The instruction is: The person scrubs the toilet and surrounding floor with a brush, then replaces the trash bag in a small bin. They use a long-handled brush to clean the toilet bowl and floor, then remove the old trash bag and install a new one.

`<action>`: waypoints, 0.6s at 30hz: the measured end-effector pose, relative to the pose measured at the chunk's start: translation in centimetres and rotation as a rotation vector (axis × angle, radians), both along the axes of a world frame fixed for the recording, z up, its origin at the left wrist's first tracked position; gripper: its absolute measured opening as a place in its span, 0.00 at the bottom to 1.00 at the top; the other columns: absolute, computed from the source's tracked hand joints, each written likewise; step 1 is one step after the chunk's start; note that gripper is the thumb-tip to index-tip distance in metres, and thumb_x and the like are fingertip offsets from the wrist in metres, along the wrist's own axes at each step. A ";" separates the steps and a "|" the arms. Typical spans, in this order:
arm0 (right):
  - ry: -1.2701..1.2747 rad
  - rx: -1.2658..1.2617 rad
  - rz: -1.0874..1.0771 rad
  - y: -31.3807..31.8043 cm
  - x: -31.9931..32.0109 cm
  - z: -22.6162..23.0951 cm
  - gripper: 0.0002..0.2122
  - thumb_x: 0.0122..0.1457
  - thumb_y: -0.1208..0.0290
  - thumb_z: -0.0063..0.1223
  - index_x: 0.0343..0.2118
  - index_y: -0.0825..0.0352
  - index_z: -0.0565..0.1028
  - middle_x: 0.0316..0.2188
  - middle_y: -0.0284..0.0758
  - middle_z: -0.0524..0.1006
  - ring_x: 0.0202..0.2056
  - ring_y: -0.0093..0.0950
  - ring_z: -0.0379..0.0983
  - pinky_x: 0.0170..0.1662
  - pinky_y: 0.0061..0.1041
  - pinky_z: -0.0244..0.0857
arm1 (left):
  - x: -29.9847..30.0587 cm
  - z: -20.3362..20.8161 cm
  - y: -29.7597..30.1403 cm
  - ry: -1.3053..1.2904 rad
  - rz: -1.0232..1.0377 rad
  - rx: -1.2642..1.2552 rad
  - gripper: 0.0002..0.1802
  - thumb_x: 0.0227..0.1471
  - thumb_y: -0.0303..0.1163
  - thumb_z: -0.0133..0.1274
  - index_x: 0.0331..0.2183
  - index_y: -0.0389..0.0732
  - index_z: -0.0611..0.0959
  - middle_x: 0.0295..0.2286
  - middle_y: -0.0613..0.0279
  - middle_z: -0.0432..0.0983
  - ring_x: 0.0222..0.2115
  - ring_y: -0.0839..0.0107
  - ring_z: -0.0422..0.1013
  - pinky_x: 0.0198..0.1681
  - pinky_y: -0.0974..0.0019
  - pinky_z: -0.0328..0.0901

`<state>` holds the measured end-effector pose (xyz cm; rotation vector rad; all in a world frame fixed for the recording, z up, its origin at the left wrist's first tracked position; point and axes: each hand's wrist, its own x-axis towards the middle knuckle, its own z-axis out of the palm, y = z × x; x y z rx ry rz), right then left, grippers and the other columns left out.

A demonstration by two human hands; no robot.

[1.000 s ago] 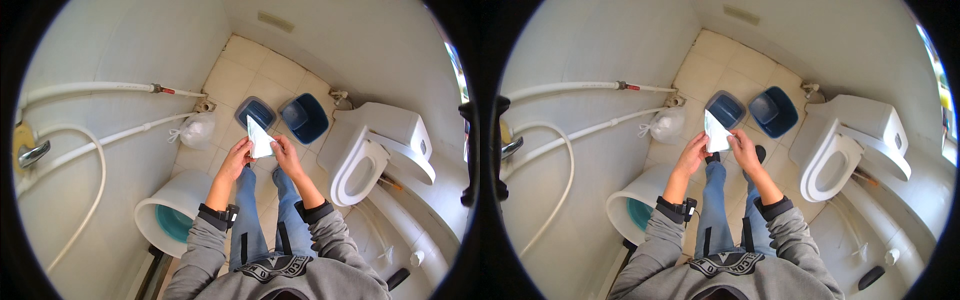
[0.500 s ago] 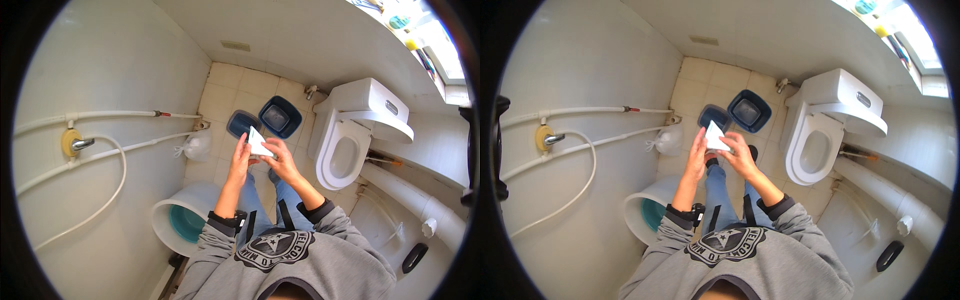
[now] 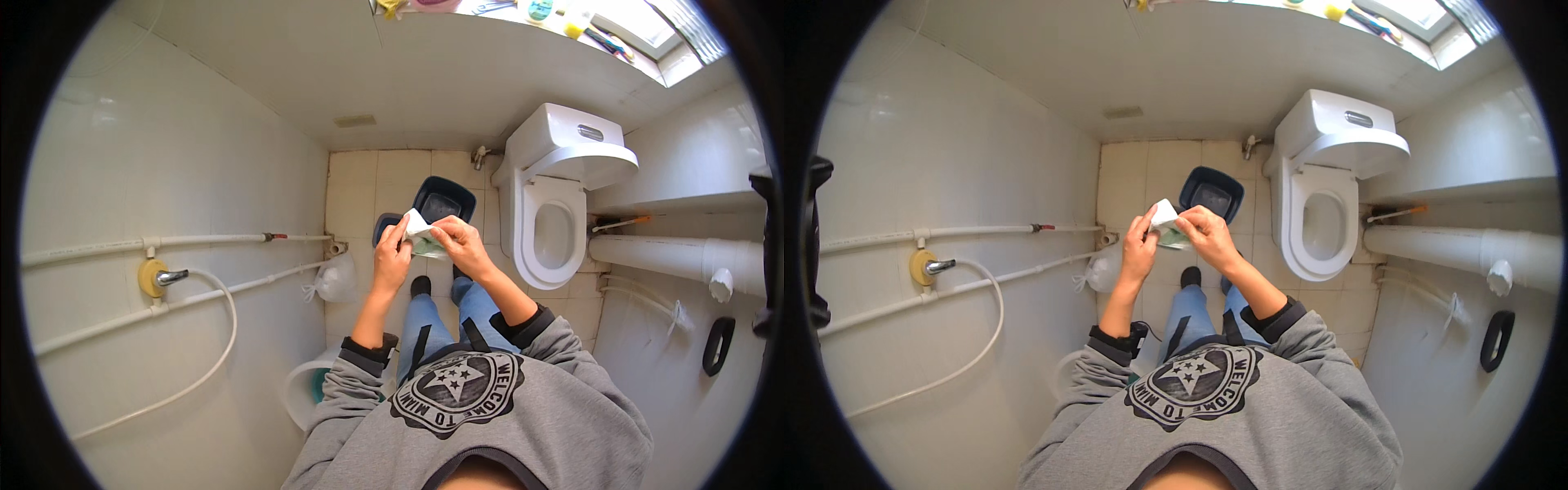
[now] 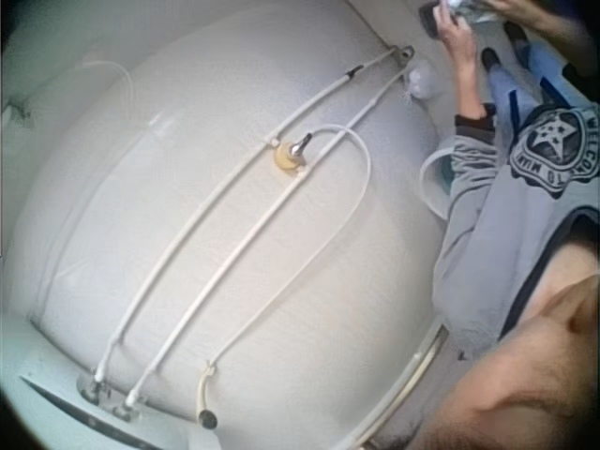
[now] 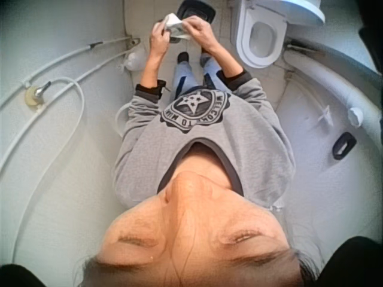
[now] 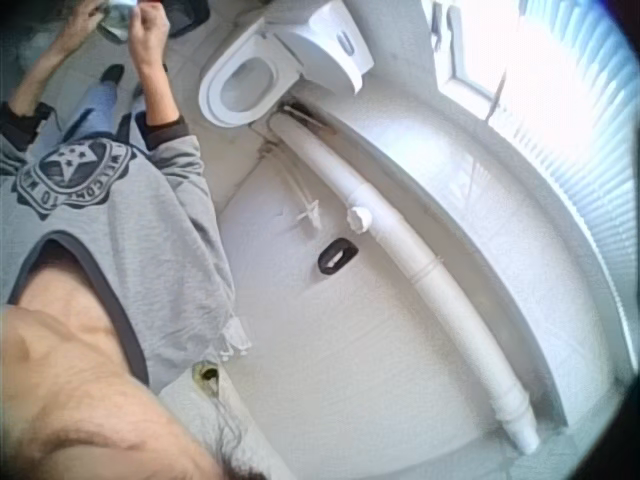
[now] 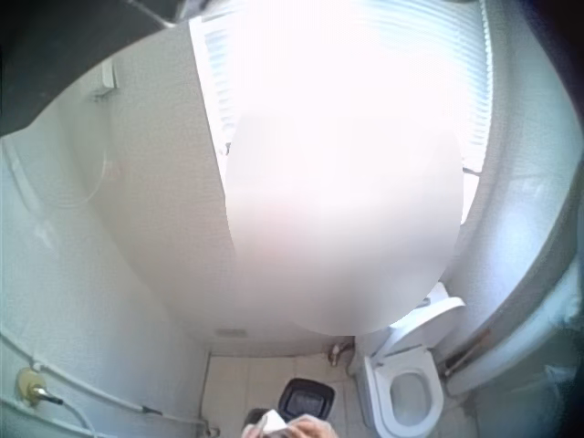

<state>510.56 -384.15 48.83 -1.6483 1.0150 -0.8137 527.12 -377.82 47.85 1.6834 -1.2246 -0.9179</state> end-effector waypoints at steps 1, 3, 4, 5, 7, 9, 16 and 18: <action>-0.021 -0.019 -0.018 0.5 0.2 0.5 0.08 0.59 0.71 0.54 0.33 0.72 0.78 0.33 0.32 0.76 0.34 0.21 0.72 0.37 0.20 0.65 | 0.0 0.1 -0.4 0.000 0.032 -0.033 0.24 0.49 0.20 0.45 0.50 0.39 0.77 0.32 0.57 0.70 0.32 0.68 0.70 0.38 0.71 0.65; -0.115 0.015 -0.095 1.5 0.7 1.3 0.09 0.60 0.70 0.53 0.33 0.73 0.77 0.32 0.31 0.76 0.34 0.20 0.72 0.37 0.19 0.65 | 0.7 0.1 -1.1 0.047 0.065 -0.050 0.23 0.48 0.20 0.43 0.47 0.39 0.79 0.30 0.56 0.71 0.31 0.67 0.70 0.38 0.70 0.65; -0.189 0.067 -0.152 2.0 0.9 1.6 0.10 0.61 0.69 0.52 0.33 0.73 0.77 0.31 0.30 0.76 0.34 0.20 0.72 0.37 0.18 0.66 | 1.2 0.0 -1.5 0.094 0.069 -0.033 0.22 0.48 0.20 0.43 0.46 0.39 0.80 0.30 0.56 0.72 0.31 0.67 0.70 0.38 0.69 0.66; -0.254 0.135 -0.194 2.3 1.1 1.8 0.10 0.62 0.69 0.51 0.33 0.73 0.77 0.31 0.30 0.76 0.34 0.19 0.71 0.37 0.18 0.66 | 1.5 -0.1 -1.8 0.154 0.086 0.064 0.21 0.48 0.20 0.43 0.45 0.39 0.81 0.30 0.55 0.72 0.31 0.66 0.71 0.39 0.69 0.66; -0.402 0.319 -0.261 2.9 1.1 2.4 0.11 0.63 0.67 0.48 0.32 0.70 0.76 0.30 0.27 0.75 0.33 0.17 0.70 0.37 0.18 0.66 | 1.6 -0.4 -1.7 0.330 0.055 0.117 0.22 0.46 0.21 0.47 0.46 0.39 0.79 0.33 0.54 0.73 0.32 0.63 0.71 0.41 0.64 0.67; -0.544 0.550 -0.340 3.1 0.8 3.0 0.11 0.65 0.65 0.46 0.32 0.67 0.76 0.29 0.24 0.74 0.32 0.14 0.69 0.37 0.18 0.67 | 1.2 -0.4 -1.3 0.227 0.006 0.140 0.22 0.44 0.22 0.50 0.46 0.38 0.78 0.35 0.54 0.73 0.34 0.62 0.72 0.43 0.62 0.68; -0.795 0.587 -0.373 2.3 -2.4 4.2 0.15 0.66 0.59 0.42 0.43 0.67 0.74 0.37 0.31 0.77 0.36 0.20 0.74 0.42 0.23 0.70 | 0.6 1.6 0.0 0.691 -0.085 0.123 0.15 0.59 0.27 0.42 0.47 0.37 0.75 0.40 0.58 0.77 0.39 0.66 0.74 0.36 0.67 0.73; -0.801 0.639 -0.508 3.0 -3.4 3.8 0.16 0.65 0.59 0.44 0.43 0.68 0.73 0.37 0.32 0.77 0.36 0.23 0.75 0.40 0.23 0.71 | 0.6 2.2 0.0 1.016 0.069 0.137 0.15 0.60 0.28 0.43 0.48 0.38 0.75 0.41 0.59 0.76 0.39 0.68 0.74 0.37 0.66 0.74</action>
